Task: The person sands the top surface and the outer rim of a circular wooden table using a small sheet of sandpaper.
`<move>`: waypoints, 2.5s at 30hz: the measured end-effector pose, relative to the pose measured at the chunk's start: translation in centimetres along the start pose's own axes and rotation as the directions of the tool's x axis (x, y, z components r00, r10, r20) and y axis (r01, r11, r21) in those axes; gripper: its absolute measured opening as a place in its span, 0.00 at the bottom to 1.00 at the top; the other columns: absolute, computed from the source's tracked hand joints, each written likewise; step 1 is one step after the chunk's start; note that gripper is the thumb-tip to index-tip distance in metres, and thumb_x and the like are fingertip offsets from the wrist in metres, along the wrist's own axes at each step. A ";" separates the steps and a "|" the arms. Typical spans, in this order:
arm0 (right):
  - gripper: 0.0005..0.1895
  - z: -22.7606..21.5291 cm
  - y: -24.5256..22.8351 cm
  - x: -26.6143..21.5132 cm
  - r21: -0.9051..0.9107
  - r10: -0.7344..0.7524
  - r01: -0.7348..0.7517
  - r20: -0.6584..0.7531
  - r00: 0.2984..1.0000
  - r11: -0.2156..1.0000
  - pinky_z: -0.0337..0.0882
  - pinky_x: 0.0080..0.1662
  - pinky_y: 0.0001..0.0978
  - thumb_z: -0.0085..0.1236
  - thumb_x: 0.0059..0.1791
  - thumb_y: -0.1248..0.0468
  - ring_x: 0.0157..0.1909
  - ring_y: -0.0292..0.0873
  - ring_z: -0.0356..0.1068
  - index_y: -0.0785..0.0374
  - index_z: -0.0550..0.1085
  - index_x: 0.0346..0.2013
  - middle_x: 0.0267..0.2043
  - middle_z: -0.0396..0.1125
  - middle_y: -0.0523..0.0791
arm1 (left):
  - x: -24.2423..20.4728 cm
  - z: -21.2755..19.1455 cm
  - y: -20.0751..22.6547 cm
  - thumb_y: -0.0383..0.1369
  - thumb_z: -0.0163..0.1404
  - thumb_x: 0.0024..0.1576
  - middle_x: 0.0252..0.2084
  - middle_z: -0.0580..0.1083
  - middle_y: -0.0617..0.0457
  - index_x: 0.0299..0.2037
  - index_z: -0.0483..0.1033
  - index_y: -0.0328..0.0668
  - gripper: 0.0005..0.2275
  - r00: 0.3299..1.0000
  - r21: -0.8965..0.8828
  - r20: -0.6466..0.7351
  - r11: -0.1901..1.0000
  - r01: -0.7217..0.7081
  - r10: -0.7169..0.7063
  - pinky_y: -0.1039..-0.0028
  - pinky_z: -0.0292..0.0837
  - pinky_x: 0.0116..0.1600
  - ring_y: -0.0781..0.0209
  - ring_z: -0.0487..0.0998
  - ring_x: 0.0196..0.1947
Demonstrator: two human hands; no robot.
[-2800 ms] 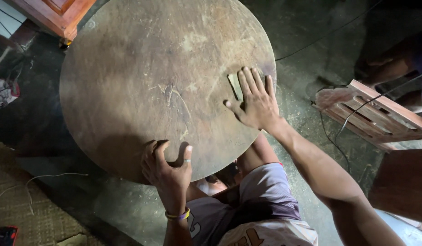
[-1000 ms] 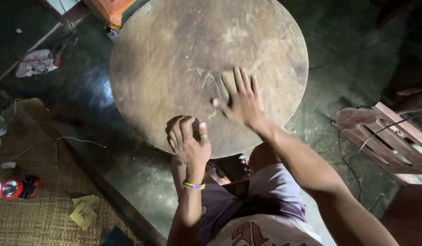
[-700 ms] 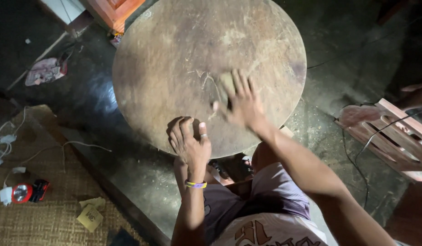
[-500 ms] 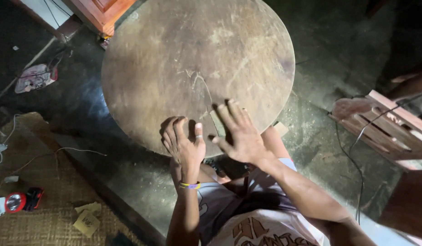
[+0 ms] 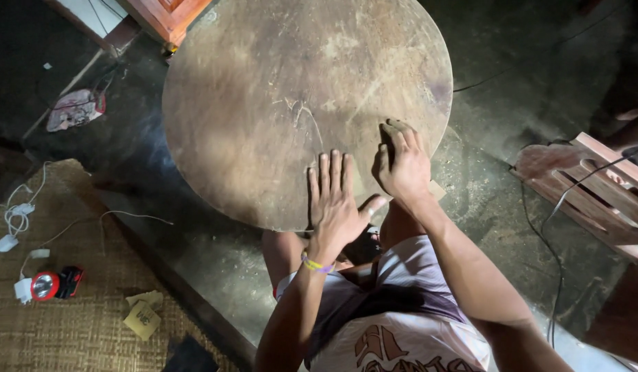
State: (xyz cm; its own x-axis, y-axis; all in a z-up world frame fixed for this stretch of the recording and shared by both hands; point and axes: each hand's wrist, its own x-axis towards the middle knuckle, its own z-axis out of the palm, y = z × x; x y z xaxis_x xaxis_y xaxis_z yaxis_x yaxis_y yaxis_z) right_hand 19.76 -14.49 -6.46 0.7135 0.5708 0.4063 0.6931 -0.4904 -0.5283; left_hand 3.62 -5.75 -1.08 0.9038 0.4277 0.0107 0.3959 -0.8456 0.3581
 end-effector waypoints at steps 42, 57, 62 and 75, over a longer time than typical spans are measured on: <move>0.19 -2.0 -1.5 0.4 -0.037 -0.143 0.142 -0.025 0.989 0.989 0.63 0.61 0.54 0.59 0.52 0.65 0.62 0.60 0.61 0.65 0.76 0.59 0.57 0.63 0.52 | -3.1 2.2 -7.3 0.39 0.47 0.65 0.73 0.66 0.57 0.69 0.70 0.55 0.20 0.931 -0.004 -0.354 0.996 0.092 -0.087 0.47 0.42 0.78 0.56 0.58 0.77; 0.14 -2.3 -1.8 0.5 -0.025 -0.213 0.211 -0.103 0.972 0.977 0.75 0.48 0.45 0.50 0.59 0.64 0.59 0.51 0.61 0.68 0.76 0.56 0.58 0.65 0.53 | -6.8 0.9 -3.5 0.25 0.54 0.64 0.70 0.69 0.47 0.67 0.69 0.42 0.20 0.930 0.149 -0.358 0.988 -0.027 0.079 0.46 0.49 0.79 0.46 0.64 0.73; 0.17 -1.9 -1.4 0.3 -0.039 -0.232 0.229 -0.095 0.968 0.973 0.72 0.49 0.48 0.46 0.61 0.61 0.58 0.54 0.62 0.70 0.75 0.55 0.58 0.65 0.55 | -7.8 -0.2 -1.6 0.31 0.54 0.63 0.69 0.70 0.50 0.64 0.73 0.44 0.18 0.945 0.115 -0.323 0.993 -0.021 0.057 0.47 0.47 0.75 0.49 0.63 0.73; 0.23 -2.8 -2.6 0.4 0.029 -0.228 0.233 -0.114 0.967 0.972 0.66 0.57 0.53 0.39 0.64 0.53 0.60 0.59 0.64 0.70 0.75 0.54 0.60 0.66 0.55 | -5.9 1.1 -1.4 0.34 0.54 0.64 0.69 0.70 0.51 0.65 0.73 0.46 0.19 0.931 0.187 -0.351 0.982 -0.041 0.105 0.41 0.48 0.76 0.51 0.64 0.73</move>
State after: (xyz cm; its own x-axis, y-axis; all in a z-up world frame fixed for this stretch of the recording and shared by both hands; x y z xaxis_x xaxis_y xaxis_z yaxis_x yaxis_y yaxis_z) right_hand 18.52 -14.87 -2.84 0.5435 0.5886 0.5985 0.8369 -0.3249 -0.4405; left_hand -2.12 -7.43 -2.70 0.8260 0.4209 0.3750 0.3820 -0.9071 0.1768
